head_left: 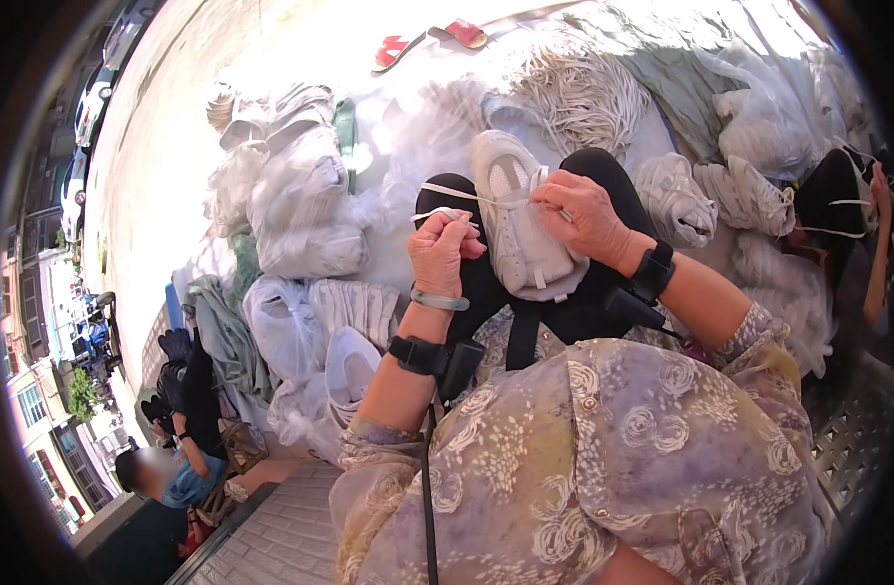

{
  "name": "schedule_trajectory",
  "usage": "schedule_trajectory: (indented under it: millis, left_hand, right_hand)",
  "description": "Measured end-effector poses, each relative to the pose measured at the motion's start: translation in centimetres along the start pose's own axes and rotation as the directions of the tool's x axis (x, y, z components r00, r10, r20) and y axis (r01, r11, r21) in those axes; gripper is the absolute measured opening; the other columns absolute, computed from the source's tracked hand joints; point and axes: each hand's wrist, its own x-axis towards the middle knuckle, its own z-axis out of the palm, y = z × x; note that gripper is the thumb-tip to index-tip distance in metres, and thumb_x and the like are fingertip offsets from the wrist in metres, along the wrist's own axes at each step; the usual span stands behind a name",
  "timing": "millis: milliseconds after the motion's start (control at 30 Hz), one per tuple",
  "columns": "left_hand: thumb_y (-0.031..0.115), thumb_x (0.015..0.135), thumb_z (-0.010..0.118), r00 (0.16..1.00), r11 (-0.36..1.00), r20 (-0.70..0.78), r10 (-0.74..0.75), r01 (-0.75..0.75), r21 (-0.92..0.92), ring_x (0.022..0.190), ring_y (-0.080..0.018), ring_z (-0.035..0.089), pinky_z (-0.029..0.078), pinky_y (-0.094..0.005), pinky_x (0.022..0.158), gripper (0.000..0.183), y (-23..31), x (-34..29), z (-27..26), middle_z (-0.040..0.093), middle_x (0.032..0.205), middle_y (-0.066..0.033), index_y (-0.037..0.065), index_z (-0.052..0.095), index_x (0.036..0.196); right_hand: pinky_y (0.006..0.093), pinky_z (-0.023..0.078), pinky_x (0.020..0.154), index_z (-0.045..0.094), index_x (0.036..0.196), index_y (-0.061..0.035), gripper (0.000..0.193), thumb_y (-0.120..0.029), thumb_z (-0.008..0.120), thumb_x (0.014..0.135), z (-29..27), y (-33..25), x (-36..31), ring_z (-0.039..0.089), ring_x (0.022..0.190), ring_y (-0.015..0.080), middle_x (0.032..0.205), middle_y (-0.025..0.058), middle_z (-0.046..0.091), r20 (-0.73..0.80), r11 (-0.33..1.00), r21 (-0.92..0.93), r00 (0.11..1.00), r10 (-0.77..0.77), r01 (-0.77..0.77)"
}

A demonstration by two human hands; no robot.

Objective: The recorder is threading and tying laces onto multiple white shoes while sitting on the ground.

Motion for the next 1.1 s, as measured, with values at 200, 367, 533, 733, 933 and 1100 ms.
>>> schedule_trajectory:
  millis: [200, 367, 533, 733, 933, 1100]
  left_hand:
    - [0.014, 0.084, 0.061, 0.984, 0.993, 0.160, -0.080, 0.092, -0.067, 0.052, -0.0088, 0.057, 0.046, -0.0201, 0.048, 0.010, -1.1, 1.2, 1.3, 0.062, 0.071, -0.0039, 0.005, 0.061, 0.081]
    - [0.014, 0.084, 0.061, 0.983, 0.996, 0.167, -0.075, 0.084, -0.042, 0.052, -0.0075, 0.055, 0.045, -0.0195, 0.048, 0.011, -1.2, 1.4, 1.8, 0.061, 0.070, -0.0031, 0.004, 0.062, 0.080]
    - [0.012, 0.085, 0.059, 0.993, 0.963, 0.088, 0.075, -0.095, 0.253, 0.047, -0.0056, 0.051, 0.042, -0.0189, 0.045, 0.013, -1.6, 1.3, 1.6, 0.058, 0.061, -0.0015, 0.003, 0.061, 0.076]
    - [0.009, 0.085, 0.058, 0.974, 0.906, 0.086, 0.209, -0.226, 0.358, 0.045, -0.0050, 0.049, 0.040, -0.0192, 0.043, 0.017, -1.8, 1.2, 1.8, 0.055, 0.056, 0.0001, 0.003, 0.056, 0.069]
    - [0.009, 0.085, 0.057, 0.972, 0.911, 0.090, 0.219, -0.236, 0.338, 0.045, -0.0049, 0.049, 0.040, -0.0191, 0.043, 0.016, -2.1, 1.8, 2.1, 0.054, 0.056, 0.0007, 0.003, 0.056, 0.070]
    - [0.007, 0.082, 0.059, 0.905, 0.746, 0.164, 0.392, -0.417, 0.520, 0.046, -0.0065, 0.050, 0.041, -0.0213, 0.044, 0.011, -3.3, 2.6, 1.2, 0.052, 0.055, -0.0013, 0.001, 0.057, 0.072]
  right_hand:
    - [0.0348, 0.033, 0.073, 0.057, 0.075, -0.0139, 0.008, -0.019, 0.061, 0.069, -0.3, -1.7, 0.5, 0.051, 0.078, 0.0186, 0.077, 0.0015, 0.048, 0.254, 0.877, -0.259, 0.904, -0.343, 0.406]
    - [0.0356, 0.033, 0.074, 0.057, 0.079, -0.0154, 0.012, -0.022, 0.062, 0.070, -0.1, -1.7, 0.5, 0.049, 0.077, 0.0184, 0.077, 0.0012, 0.047, 0.289, 0.822, -0.352, 0.887, -0.360, 0.448]
    - [0.0406, 0.032, 0.084, 0.056, 0.087, -0.0137, 0.023, -0.028, 0.063, 0.071, -0.4, -2.2, 0.8, 0.048, 0.081, 0.0181, 0.079, 0.0006, 0.046, 0.341, 0.726, -0.449, 0.851, -0.399, 0.520]
    - [0.0436, 0.031, 0.089, 0.056, 0.095, -0.0109, 0.031, -0.032, 0.063, 0.073, 0.0, -2.5, 0.6, 0.048, 0.083, 0.0174, 0.080, -0.0001, 0.048, 0.329, 0.658, -0.551, 0.858, -0.394, 0.513]
    - [0.0464, 0.029, 0.092, 0.056, 0.097, -0.0109, 0.033, -0.034, 0.062, 0.074, -0.1, -2.3, 0.6, 0.049, 0.082, 0.0175, 0.080, -0.0002, 0.049, 0.354, 0.669, -0.557, 0.869, -0.345, 0.492]
    - [0.0460, 0.029, 0.092, 0.056, 0.096, -0.0111, 0.030, -0.031, 0.061, 0.074, 0.1, -2.3, 0.8, 0.050, 0.081, 0.0176, 0.078, 0.0000, 0.049, 0.339, 0.680, -0.535, 0.865, -0.371, 0.501]
